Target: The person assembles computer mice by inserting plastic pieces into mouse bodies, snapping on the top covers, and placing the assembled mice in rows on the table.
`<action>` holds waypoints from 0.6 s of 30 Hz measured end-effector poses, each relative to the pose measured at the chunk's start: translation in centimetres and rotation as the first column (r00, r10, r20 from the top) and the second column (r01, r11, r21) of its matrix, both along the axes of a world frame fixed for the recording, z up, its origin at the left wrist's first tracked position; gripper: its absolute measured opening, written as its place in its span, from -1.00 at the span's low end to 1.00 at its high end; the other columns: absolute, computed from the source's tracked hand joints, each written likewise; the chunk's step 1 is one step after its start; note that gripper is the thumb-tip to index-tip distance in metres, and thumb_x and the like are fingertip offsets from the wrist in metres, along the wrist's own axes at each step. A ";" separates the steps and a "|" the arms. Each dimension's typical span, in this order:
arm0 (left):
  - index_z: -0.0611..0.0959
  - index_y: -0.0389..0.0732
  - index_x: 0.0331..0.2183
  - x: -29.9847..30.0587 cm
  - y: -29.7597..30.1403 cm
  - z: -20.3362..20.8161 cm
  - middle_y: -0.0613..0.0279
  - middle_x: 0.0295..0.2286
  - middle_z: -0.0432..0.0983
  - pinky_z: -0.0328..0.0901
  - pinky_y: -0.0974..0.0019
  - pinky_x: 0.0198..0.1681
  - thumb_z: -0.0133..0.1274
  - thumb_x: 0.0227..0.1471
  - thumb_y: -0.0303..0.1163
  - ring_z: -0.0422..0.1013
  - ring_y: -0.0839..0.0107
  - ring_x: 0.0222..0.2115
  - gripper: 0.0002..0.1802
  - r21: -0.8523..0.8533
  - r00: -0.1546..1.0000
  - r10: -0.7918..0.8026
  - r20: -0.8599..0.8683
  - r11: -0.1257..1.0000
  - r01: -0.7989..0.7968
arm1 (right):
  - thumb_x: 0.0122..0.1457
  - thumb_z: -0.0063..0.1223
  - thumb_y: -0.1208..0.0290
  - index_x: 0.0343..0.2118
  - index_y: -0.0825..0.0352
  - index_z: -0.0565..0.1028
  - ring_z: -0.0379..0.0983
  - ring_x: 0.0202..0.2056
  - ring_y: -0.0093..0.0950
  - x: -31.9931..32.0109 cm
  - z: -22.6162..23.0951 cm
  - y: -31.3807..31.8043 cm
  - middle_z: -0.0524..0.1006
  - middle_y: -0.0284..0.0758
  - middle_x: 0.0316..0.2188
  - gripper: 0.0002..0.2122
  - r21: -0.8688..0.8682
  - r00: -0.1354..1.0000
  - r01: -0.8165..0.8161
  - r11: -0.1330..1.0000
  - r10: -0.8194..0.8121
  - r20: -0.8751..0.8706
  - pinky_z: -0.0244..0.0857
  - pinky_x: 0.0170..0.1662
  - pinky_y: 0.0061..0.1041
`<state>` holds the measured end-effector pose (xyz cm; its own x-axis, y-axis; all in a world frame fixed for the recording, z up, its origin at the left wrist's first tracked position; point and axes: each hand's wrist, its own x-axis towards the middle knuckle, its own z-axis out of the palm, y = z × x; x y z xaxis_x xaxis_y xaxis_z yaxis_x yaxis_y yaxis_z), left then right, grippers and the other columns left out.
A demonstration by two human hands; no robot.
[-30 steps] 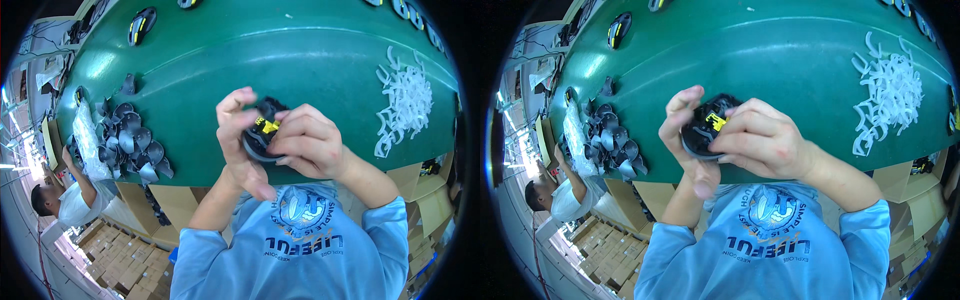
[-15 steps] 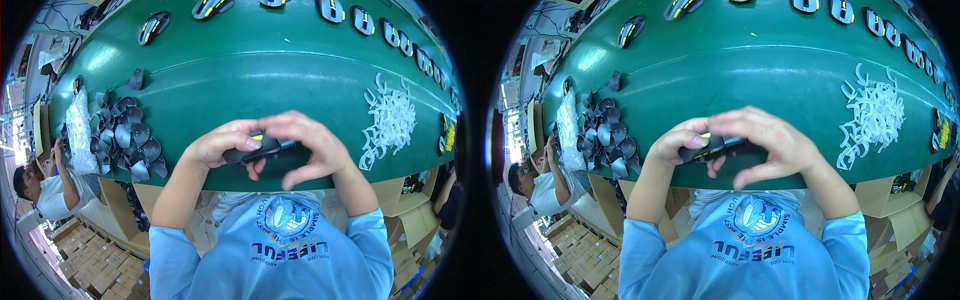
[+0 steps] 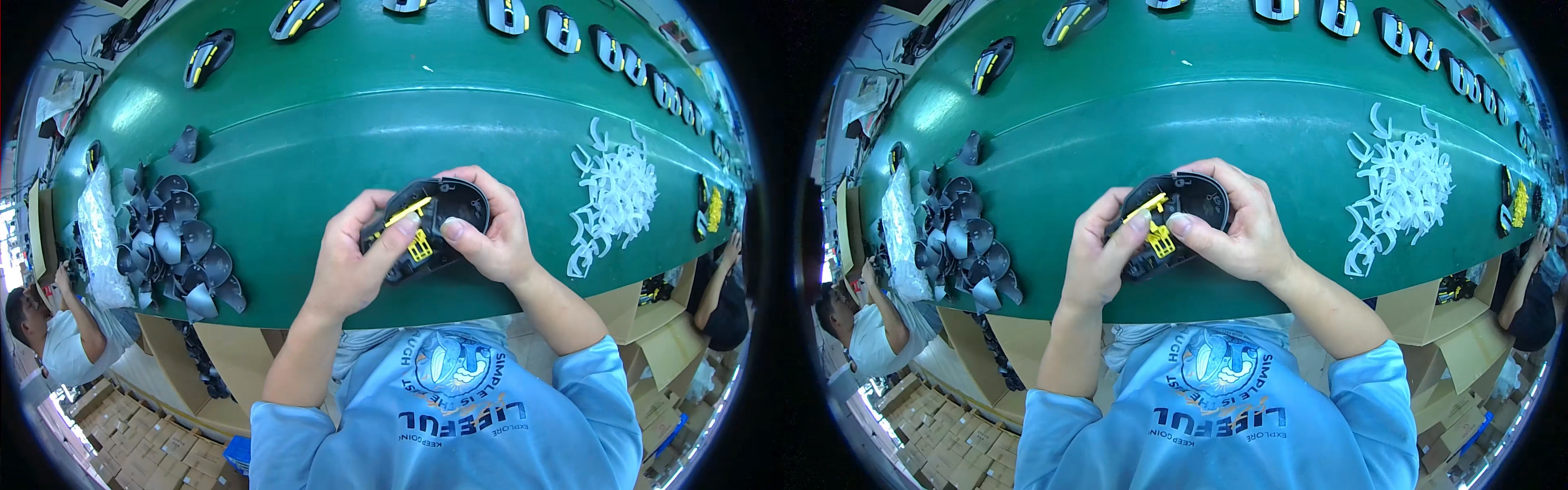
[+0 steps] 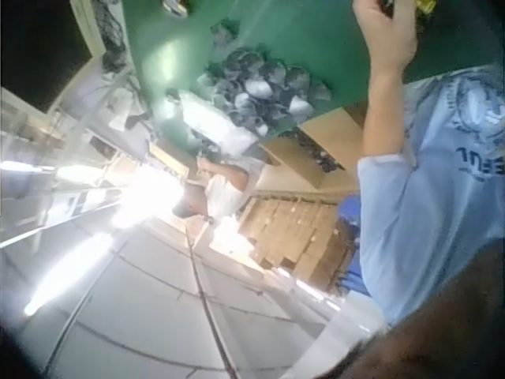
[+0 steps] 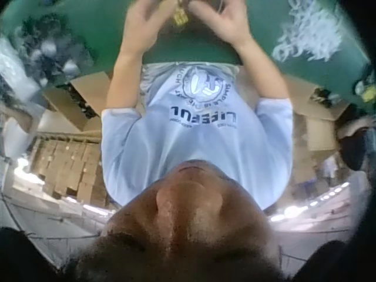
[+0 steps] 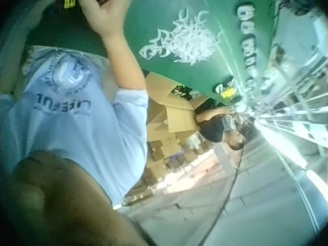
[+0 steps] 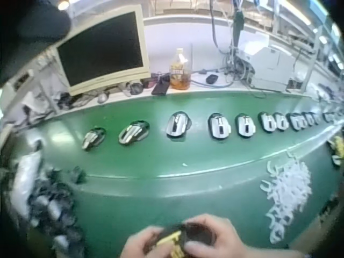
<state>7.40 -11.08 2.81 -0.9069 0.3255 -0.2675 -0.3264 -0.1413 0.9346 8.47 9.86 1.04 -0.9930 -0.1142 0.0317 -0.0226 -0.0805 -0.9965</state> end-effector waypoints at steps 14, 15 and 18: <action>0.61 -0.30 -0.23 -1.6 0.2 -0.6 0.12 -0.50 0.58 0.38 0.27 -0.39 0.08 0.43 -0.16 0.47 0.47 -0.48 -0.64 -0.189 0.974 -0.219 0.063 0.955 0.227 | -0.37 0.70 -0.18 -0.13 0.40 0.60 0.56 -0.29 -0.35 -1.1 -1.1 1.5 0.60 -0.27 -0.32 -0.16 0.296 0.974 -0.126 0.947 0.175 -0.147 0.40 -0.21 -0.40; 0.61 -0.30 -0.23 -1.6 0.0 -0.5 0.12 -0.50 0.58 0.38 0.27 -0.39 0.08 0.43 -0.16 0.47 0.47 -0.48 -0.64 -0.187 0.974 -0.215 0.064 0.956 0.224 | -0.37 0.70 -0.18 -0.13 0.40 0.60 0.56 -0.29 -0.35 -1.2 -1.0 1.5 0.60 -0.27 -0.32 -0.16 0.297 0.973 -0.130 0.946 0.179 -0.146 0.40 -0.21 -0.40; 0.62 -0.29 -0.21 -1.2 -0.3 0.2 0.02 -0.45 0.60 0.39 0.20 -0.38 0.06 0.44 -0.16 0.55 0.28 -0.47 -0.66 -0.264 0.963 -0.257 -0.086 0.937 0.227 | -0.33 0.70 -0.10 -0.14 0.42 0.61 0.59 -0.33 -0.34 -1.3 -0.7 1.7 0.62 -0.26 -0.33 -0.23 0.341 0.963 -0.122 0.932 0.194 -0.186 0.43 -0.23 -0.41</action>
<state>6.16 -11.41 3.01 -0.8390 0.4754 -0.2647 -0.2071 0.1709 0.9633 7.17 11.55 0.35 -0.9350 -0.3085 0.1746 -0.2502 0.2254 -0.9416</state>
